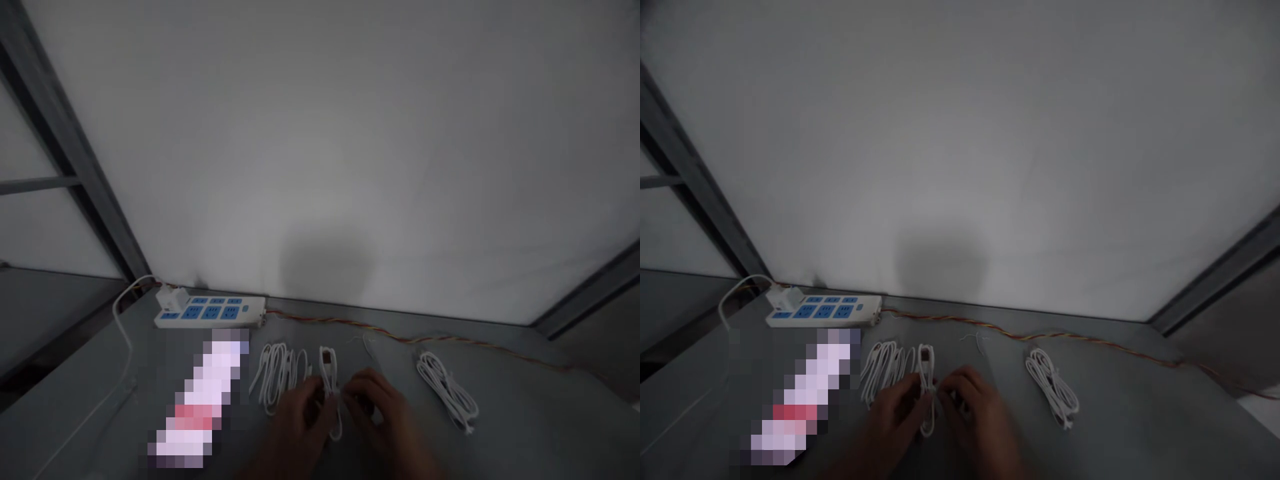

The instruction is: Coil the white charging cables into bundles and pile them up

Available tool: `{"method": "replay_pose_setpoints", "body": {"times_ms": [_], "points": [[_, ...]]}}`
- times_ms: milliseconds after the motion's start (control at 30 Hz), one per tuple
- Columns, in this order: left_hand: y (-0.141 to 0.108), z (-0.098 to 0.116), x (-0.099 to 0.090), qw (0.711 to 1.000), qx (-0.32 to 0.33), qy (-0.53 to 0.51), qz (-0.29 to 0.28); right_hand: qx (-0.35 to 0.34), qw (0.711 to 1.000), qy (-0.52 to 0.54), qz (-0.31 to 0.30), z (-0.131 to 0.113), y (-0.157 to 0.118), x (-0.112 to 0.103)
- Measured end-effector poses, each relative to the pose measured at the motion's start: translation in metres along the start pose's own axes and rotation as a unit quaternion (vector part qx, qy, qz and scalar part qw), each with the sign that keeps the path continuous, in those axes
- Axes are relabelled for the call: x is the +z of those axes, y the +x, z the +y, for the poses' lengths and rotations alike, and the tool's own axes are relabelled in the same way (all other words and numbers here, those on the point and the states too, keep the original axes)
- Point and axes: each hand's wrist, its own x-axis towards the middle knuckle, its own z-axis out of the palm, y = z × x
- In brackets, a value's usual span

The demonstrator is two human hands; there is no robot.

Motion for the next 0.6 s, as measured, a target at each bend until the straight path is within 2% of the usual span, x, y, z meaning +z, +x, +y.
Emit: {"method": "replay_pose_setpoints", "body": {"times_ms": [100,167,233,300,367,400,500,600], "points": [[-0.002,0.0,0.0,0.999,0.03,0.042,0.002,0.042,0.998,0.034,-0.021,-0.007,0.002,-0.006],[-0.004,-0.002,0.0,0.996,0.054,0.065,0.003,0.088,0.991,0.092,-0.038,-0.011,0.003,-0.01],[-0.007,-0.002,0.0,0.994,0.078,0.077,-0.002,0.15,0.97,0.183,-0.048,-0.01,0.005,-0.012],[-0.009,-0.002,-0.002,0.995,0.08,0.067,-0.006,0.211,0.934,0.283,-0.063,-0.006,0.006,-0.011],[-0.01,0.001,-0.003,0.999,0.05,0.016,-0.016,0.244,0.901,0.35,-0.082,0.0,0.008,-0.009],[-0.009,0.002,-0.003,0.999,0.026,-0.025,-0.022,0.249,0.893,0.364,-0.093,0.003,0.008,-0.008],[-0.007,0.002,-0.004,0.987,-0.037,-0.15,-0.036,0.238,0.903,0.342,-0.099,0.007,0.01,-0.007],[-0.003,-0.001,-0.007,0.982,-0.068,-0.178,0.013,0.224,0.915,0.328,-0.079,0.005,0.011,-0.012]]}}
